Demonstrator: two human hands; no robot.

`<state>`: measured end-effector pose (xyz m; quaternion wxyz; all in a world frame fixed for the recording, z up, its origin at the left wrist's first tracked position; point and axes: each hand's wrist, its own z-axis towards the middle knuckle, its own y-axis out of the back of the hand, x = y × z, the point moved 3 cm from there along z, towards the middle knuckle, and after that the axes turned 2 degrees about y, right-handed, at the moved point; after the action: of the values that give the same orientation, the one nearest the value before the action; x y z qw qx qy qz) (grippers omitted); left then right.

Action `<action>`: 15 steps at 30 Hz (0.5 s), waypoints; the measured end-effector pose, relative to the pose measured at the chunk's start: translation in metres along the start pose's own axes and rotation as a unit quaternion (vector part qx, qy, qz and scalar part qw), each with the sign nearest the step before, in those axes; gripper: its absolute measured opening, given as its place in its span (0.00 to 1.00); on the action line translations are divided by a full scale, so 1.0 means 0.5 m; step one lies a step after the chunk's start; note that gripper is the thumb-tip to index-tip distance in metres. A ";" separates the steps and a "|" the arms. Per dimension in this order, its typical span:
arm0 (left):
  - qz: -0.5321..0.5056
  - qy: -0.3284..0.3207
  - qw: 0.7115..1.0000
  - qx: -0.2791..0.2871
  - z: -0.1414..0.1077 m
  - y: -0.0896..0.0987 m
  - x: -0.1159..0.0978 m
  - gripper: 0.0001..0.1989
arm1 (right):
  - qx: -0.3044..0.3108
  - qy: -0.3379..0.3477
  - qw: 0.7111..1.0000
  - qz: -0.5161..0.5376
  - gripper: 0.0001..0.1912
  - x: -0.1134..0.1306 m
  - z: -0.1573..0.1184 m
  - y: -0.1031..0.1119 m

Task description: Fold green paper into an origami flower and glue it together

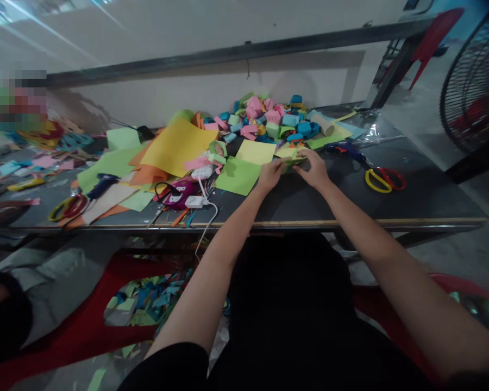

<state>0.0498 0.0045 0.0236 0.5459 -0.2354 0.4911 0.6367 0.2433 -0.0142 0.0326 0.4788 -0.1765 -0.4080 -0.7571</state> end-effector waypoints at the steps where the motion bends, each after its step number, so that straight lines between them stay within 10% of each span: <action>1: -0.046 0.037 0.998 -0.016 0.005 0.001 0.011 0.09 | -0.032 -0.022 0.999 0.028 0.24 -0.004 0.001 0.003; 7: -0.219 0.146 0.965 0.011 0.017 -0.003 0.060 0.17 | 0.007 -0.208 0.939 0.275 0.25 -0.022 0.004 -0.019; 15: -0.251 0.145 0.956 0.041 0.004 -0.004 0.033 0.21 | -0.063 -0.292 0.906 0.300 0.18 -0.001 0.002 -0.013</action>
<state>0.0474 0.0137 0.0100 0.6203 -0.4180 0.5161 0.4173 0.2379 -0.0116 0.0301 0.5306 -0.5333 -0.4092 -0.5164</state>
